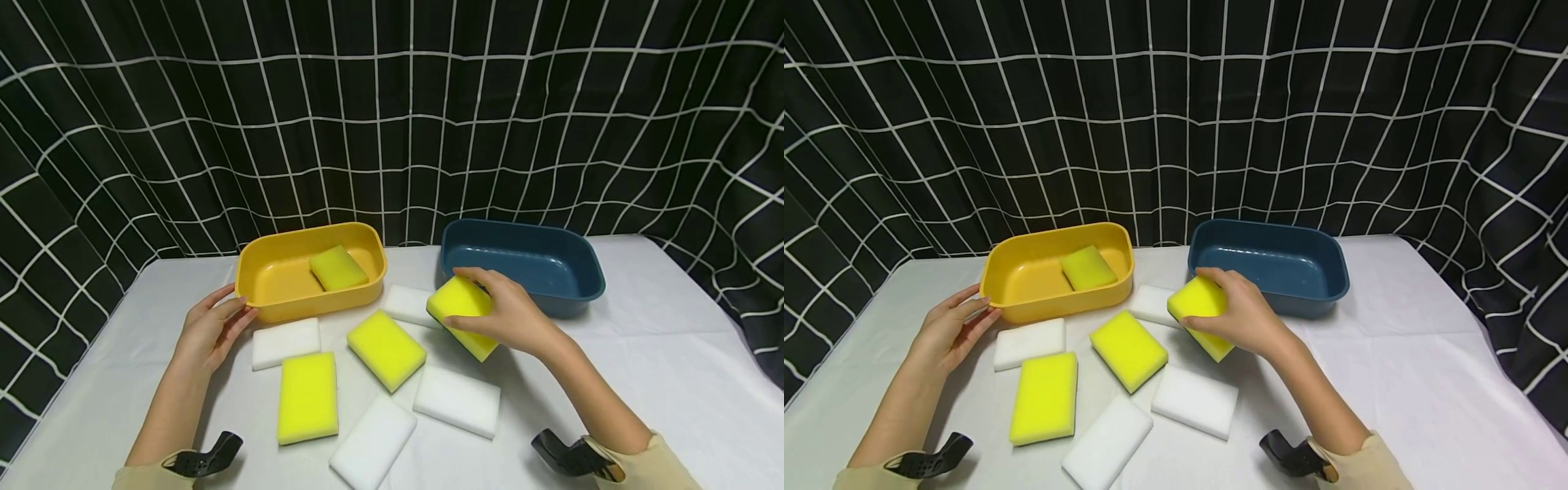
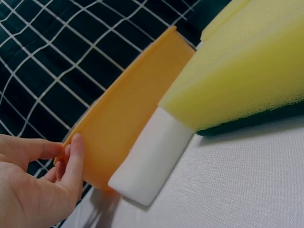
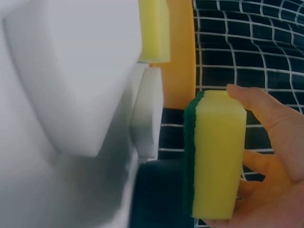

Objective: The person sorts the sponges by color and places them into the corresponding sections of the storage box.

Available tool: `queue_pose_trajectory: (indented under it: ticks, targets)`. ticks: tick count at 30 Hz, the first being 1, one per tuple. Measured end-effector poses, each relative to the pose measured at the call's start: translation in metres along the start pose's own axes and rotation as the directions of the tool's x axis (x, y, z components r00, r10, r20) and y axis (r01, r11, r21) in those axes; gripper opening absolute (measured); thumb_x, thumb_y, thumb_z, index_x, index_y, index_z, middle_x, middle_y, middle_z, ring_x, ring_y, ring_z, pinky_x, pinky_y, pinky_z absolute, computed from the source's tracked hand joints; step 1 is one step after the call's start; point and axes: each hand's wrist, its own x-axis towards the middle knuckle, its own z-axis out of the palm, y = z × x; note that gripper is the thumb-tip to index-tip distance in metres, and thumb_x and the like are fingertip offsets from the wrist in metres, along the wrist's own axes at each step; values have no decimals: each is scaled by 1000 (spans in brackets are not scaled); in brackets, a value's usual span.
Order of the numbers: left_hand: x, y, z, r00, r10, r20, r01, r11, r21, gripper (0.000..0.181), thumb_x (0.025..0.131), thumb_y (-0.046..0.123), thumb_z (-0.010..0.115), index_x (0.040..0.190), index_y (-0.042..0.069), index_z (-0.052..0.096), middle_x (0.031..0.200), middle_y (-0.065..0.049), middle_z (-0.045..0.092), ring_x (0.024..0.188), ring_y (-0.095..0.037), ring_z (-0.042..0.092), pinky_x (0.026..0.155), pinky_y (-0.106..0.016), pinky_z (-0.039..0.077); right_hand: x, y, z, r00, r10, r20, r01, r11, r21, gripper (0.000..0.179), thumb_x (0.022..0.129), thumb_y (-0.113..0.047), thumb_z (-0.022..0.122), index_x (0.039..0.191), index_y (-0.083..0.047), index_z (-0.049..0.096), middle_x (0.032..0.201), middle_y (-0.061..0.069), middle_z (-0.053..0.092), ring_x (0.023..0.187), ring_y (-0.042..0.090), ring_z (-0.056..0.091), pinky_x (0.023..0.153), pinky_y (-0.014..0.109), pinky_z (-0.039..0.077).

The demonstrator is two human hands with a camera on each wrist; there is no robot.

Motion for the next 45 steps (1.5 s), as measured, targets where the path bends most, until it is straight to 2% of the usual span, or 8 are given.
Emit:
queue_pose_trajectory:
  ticks: [6,10,16,25,36,45]
  targets:
    - [0,0,0,1000,-7,-13,7,1000,-8,67,109,6,55,169,20,28,138,-6,51,91,-3,73,89,-16,59,10,-10,2,1000,21,9,-21,1000,16,79,89,-33,84,153,-2,51,149,26,54,127,41,54,105,61,51]
    - [-1,0,0,1000,-2,-14,2,1000,-7,66,109,6,55,168,19,29,138,-6,51,91,-3,73,89,-16,59,16,-15,4,999,30,13,-30,999,20,78,89,-32,84,153,-2,51,151,25,53,129,42,53,107,61,50]
    - [-1,0,1,1000,4,-10,-4,1000,-8,66,109,6,55,168,19,28,139,-7,50,92,-3,73,89,-16,59,28,-24,6,999,30,18,-30,999,24,77,90,-32,83,153,-2,52,151,23,55,130,41,54,107,58,52]
    - [0,0,1,1000,-2,-13,2,1000,-15,66,109,6,56,168,20,30,137,-6,51,92,-4,74,88,-16,60,45,-35,11,999,44,30,-45,998,45,77,91,-32,83,155,-2,50,146,23,58,122,38,57,100,50,57]
    - [0,0,1,1000,-1,-21,1,1000,-4,66,109,6,55,168,19,30,137,-6,51,91,-3,73,88,-16,60,63,-46,15,998,45,45,-48,997,57,77,92,-29,81,155,0,47,151,25,55,131,41,55,107,53,56]
    - [0,1,1,1000,-5,-24,5,1000,-9,66,109,7,56,168,20,29,138,-6,51,93,-4,74,88,-15,59,72,-57,18,998,37,41,-39,998,53,79,92,-29,82,156,1,46,151,25,54,128,39,56,101,48,59]
